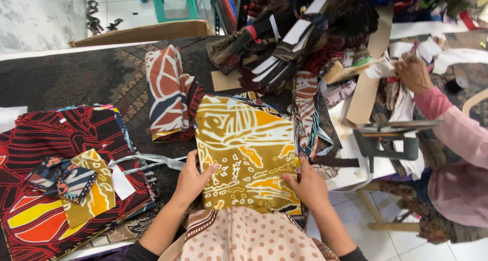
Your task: The person folds multiple pieces of patterned fabric on a table, uses an iron to press them, and ties them with string. They also write on small paper tags and attach them to the bundles.
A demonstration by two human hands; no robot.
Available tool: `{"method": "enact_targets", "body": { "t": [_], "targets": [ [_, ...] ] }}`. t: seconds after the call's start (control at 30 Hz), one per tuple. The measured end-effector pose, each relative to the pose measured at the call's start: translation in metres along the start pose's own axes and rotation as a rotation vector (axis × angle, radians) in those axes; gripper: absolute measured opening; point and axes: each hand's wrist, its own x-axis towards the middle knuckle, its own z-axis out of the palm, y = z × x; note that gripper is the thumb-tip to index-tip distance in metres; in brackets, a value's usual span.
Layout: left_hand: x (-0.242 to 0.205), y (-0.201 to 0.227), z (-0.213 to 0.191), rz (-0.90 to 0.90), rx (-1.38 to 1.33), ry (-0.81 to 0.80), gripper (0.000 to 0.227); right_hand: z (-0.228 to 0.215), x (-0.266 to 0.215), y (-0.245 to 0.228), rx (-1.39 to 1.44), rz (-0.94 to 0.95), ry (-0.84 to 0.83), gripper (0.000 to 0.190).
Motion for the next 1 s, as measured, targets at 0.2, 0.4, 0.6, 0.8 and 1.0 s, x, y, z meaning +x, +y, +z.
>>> {"method": "enact_targets", "body": {
  "t": [0.2,0.4,0.6,0.8,1.0],
  "targets": [
    [-0.004,0.024,0.005,0.269,-0.198,0.161,0.041,0.021,-0.016,-0.006,0.355,-0.211,0.23,0.055],
    [0.005,0.044,-0.021,0.242,0.398,0.297,0.068,0.029,0.014,-0.007,0.32,-0.205,0.122,0.054],
    [-0.047,0.044,0.035,0.727,0.427,-0.309,0.065,0.013,0.027,0.036,0.552,0.079,-0.08,0.039],
    [-0.05,0.045,0.07,0.921,0.664,-0.43,0.06,-0.008,0.032,0.032,0.803,0.054,0.198,0.027],
    [-0.038,0.035,0.089,0.949,0.526,-0.325,0.056,-0.008,0.101,0.019,0.528,-0.256,0.436,0.019]
  ]
}}
